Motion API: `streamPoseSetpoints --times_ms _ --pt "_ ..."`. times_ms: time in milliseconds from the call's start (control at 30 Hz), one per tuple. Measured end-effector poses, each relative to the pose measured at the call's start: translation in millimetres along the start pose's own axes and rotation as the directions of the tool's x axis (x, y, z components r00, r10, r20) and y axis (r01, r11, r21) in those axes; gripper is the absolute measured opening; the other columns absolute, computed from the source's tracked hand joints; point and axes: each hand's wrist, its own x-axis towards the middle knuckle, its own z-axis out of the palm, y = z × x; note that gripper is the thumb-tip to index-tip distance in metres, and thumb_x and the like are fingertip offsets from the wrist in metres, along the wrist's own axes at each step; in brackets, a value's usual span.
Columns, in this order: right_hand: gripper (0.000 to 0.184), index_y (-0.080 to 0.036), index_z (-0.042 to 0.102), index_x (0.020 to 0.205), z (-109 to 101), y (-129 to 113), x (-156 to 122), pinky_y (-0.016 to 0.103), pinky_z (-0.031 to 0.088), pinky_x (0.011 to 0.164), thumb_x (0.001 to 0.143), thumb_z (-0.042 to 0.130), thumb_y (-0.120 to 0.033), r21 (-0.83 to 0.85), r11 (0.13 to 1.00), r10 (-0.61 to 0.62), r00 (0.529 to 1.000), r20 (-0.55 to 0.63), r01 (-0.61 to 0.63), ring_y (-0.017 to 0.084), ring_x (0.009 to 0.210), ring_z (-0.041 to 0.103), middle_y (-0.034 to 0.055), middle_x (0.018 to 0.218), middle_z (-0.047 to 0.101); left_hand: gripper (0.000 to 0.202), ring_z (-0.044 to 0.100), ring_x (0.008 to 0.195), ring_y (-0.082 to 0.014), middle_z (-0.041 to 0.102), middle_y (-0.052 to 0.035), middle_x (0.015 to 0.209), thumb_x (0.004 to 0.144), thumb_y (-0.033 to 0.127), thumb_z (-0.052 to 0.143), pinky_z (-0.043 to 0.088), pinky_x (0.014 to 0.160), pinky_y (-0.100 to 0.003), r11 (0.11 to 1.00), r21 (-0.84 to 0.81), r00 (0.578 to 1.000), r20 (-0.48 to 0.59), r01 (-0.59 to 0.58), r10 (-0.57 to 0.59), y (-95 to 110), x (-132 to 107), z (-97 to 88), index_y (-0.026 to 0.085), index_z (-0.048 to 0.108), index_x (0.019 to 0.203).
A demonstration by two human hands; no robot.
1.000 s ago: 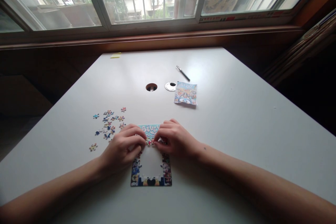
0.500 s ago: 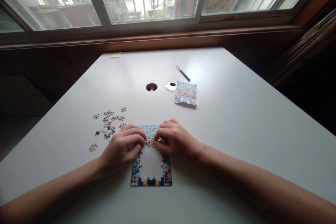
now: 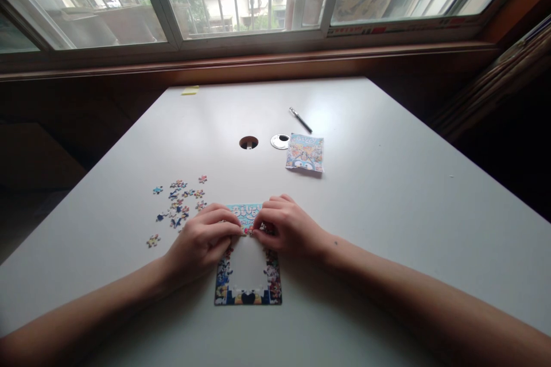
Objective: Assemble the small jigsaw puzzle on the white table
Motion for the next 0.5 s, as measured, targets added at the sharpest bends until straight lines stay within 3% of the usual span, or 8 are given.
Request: streamPoseSetpoints --times_ms 500 --pt "0.004 -0.02 0.064 0.082 0.6 -0.5 0.0 0.031 0.036 0.075 0.085 0.063 -0.019 -0.016 1.0 0.001 1.0 0.02 -0.001 0.015 0.073 0.054 0.0001 0.073 0.062 0.019 0.056 0.088 -0.0182 0.068 -0.0043 0.089 0.09 0.007 0.054 0.05 0.081 -0.035 0.999 0.035 0.999 0.033 0.003 -0.004 1.0 -1.4 -0.5 0.018 0.069 0.087"
